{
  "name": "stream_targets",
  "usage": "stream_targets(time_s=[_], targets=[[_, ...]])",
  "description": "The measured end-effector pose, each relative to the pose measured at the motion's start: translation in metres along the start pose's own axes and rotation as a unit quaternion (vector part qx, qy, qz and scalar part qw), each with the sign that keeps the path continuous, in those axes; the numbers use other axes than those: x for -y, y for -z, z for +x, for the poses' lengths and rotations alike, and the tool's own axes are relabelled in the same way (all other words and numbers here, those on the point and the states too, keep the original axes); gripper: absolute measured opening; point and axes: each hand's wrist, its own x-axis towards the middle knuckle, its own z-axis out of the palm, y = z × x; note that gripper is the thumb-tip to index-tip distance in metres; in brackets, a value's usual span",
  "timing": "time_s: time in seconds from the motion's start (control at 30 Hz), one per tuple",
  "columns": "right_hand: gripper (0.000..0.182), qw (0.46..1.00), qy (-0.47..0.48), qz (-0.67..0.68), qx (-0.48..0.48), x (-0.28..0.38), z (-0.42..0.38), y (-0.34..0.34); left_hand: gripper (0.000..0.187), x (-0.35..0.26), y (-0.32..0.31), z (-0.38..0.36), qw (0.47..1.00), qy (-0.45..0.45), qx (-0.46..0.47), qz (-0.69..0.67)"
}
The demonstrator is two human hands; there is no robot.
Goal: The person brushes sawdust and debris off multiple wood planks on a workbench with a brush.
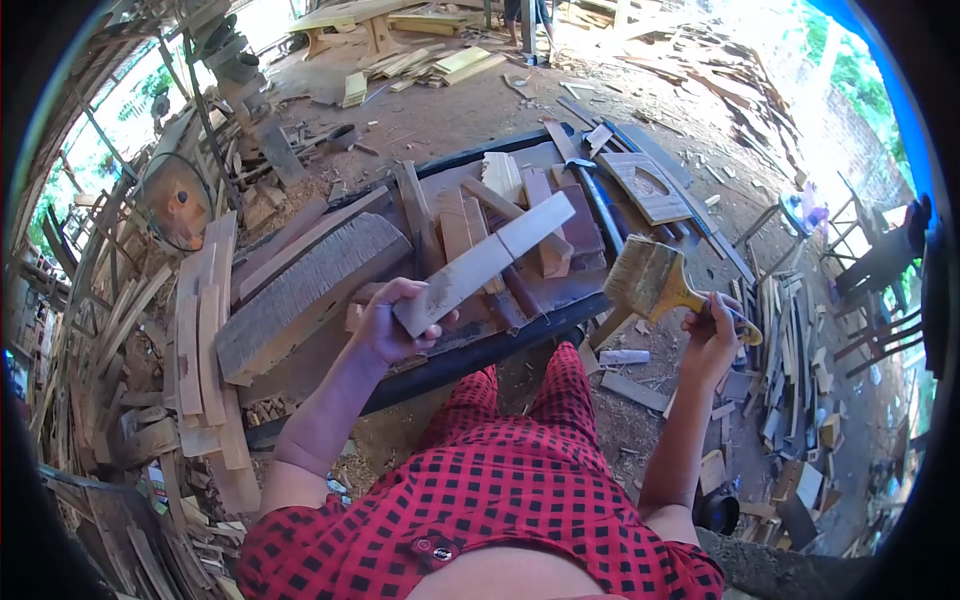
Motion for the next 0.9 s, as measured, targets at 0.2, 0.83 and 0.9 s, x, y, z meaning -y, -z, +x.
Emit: stream_targets(time_s=[0.2,0.83,0.9], targets=[[0.011,0.999,0.017,-0.03,0.001,0.007,-0.008,-0.018,0.048,-0.002,0.005,-0.046,0.998,0.015,-0.005,-0.062],[0.01,0.957,-0.084,-0.032,0.276,-0.016,-0.016,-0.17,0.049,0.038,0.036,-0.037,0.99,-0.013,0.063,-0.123],[0.011,0.94,-0.151,-0.055,0.302,-0.028,-0.027,-0.18,0.055,0.045,0.043,-0.028,0.985,0.025,0.064,-0.158]])
